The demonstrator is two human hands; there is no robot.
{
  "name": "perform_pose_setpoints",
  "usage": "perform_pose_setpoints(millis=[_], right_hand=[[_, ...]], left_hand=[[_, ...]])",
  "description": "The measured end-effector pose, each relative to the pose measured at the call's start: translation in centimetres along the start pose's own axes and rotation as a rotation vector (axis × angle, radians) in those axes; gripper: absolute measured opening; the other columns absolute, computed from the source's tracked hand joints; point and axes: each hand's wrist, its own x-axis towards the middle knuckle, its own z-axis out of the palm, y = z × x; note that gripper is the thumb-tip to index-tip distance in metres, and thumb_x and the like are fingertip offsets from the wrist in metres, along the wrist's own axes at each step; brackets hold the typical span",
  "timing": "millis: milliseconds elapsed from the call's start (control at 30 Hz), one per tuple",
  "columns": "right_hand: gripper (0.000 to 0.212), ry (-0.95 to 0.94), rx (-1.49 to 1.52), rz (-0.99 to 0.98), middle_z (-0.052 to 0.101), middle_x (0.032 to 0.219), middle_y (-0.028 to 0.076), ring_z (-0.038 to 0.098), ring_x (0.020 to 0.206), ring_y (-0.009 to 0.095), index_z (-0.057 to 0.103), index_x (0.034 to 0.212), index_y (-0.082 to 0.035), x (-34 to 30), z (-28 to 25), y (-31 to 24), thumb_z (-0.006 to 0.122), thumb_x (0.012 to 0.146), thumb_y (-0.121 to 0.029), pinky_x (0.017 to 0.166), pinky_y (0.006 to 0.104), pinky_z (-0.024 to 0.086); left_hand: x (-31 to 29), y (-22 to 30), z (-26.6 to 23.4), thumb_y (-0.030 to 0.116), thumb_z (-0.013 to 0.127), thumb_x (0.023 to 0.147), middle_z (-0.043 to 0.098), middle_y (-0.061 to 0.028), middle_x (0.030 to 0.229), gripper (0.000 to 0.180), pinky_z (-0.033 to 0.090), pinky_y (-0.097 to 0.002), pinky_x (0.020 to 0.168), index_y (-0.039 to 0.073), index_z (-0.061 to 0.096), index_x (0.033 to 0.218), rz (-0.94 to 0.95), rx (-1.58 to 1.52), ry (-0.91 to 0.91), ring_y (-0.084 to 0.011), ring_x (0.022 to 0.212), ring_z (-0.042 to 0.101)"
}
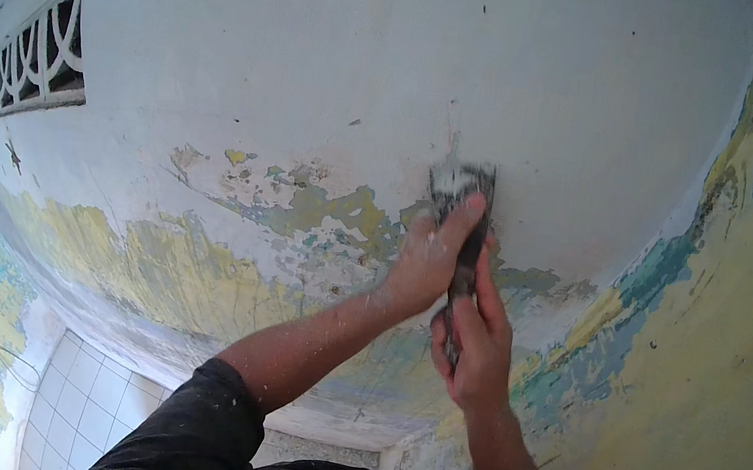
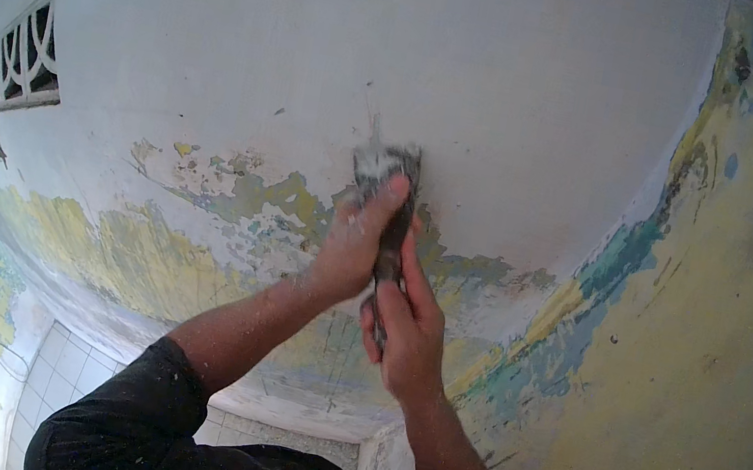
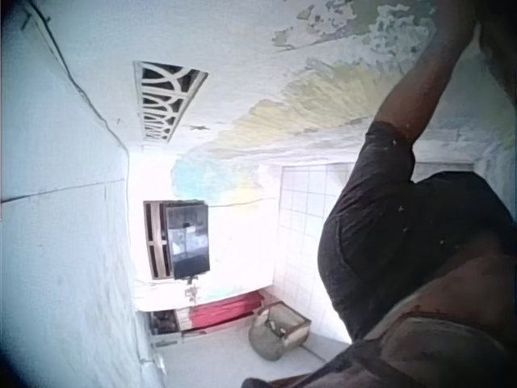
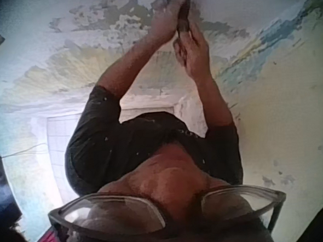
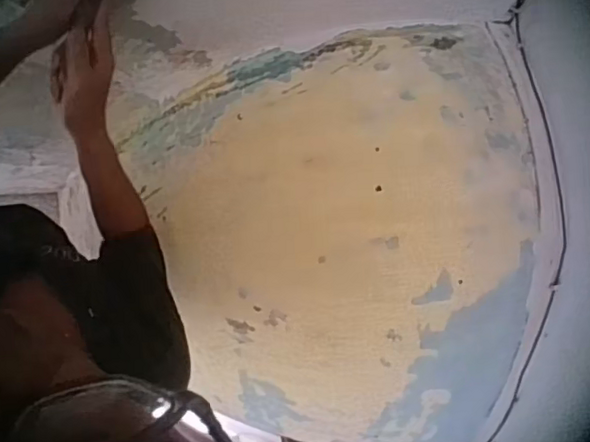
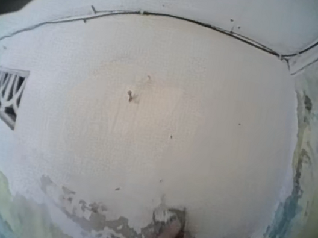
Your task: The person scrapes old layers of paint from a wall using a hand scraper tool.
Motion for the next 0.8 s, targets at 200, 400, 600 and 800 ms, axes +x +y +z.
perform_pose_setpoints(millis=[200, 400, 600, 800], right_hand=[[0.059, 0.014, -0.024, 0.016, 0.052, 0.07, 0.003, 0.038, 0.046, 0.006, 0.019, 0.156, -0.016, -2.3, 0.7, -1.1, 0.041, 0.101, -0.012, 0.04, 0.0212, 0.035], [0.059, -0.005, 0.005, -0.024, 0.051, 0.07, 0.003, 0.037, 0.047, 0.006, 0.018, 0.156, -0.016, -1.2, 0.3, -0.1, 0.041, 0.101, -0.012, 0.04, 0.021, 0.035], [0.058, -0.011, 0.003, -0.07, 0.058, 0.085, 0.007, 0.04, 0.048, 0.007, 0.019, 0.155, -0.012, -3.3, -0.6, -0.1, 0.037, 0.1, -0.008, 0.037, 0.0194, 0.034], [0.059, -0.038, 0.0, -0.067, 0.059, 0.08, 0.009, 0.042, 0.047, 0.007, 0.02, 0.155, -0.012, -0.4, 0.9, -1.9, 0.037, 0.099, -0.007, 0.036, 0.0201, 0.034]], left_hand=[[-1.3, 1.1, 0.1, 0.057, 0.049, 0.095, 0.064, -0.0072, 0.076, 0.06, 0.048, -0.0302, 0.066, 0.001, 0.065, 0.084, 0.048, -0.053, -0.093, -0.0157, 0.069, 0.059], [-1.3, 1.2, -0.1, 0.061, 0.042, 0.096, 0.063, -0.0087, 0.076, 0.065, 0.048, -0.0328, 0.075, 0.002, 0.066, 0.086, -0.101, 0.037, -0.097, -0.0183, 0.075, 0.06], [-1.9, 1.1, 0.9, 0.06, 0.046, 0.095, 0.063, -0.0074, 0.076, 0.062, 0.048, -0.0333, 0.072, 0.001, 0.066, 0.086, -0.072, -0.027, -0.077, -0.017, 0.072, 0.059], [0.6, 2.1, 0.3, 0.055, 0.052, 0.094, 0.062, -0.0052, 0.074, 0.056, 0.047, -0.0312, 0.066, 0.003, 0.064, 0.077, -0.073, -0.195, -0.022, -0.0158, 0.067, 0.057]])
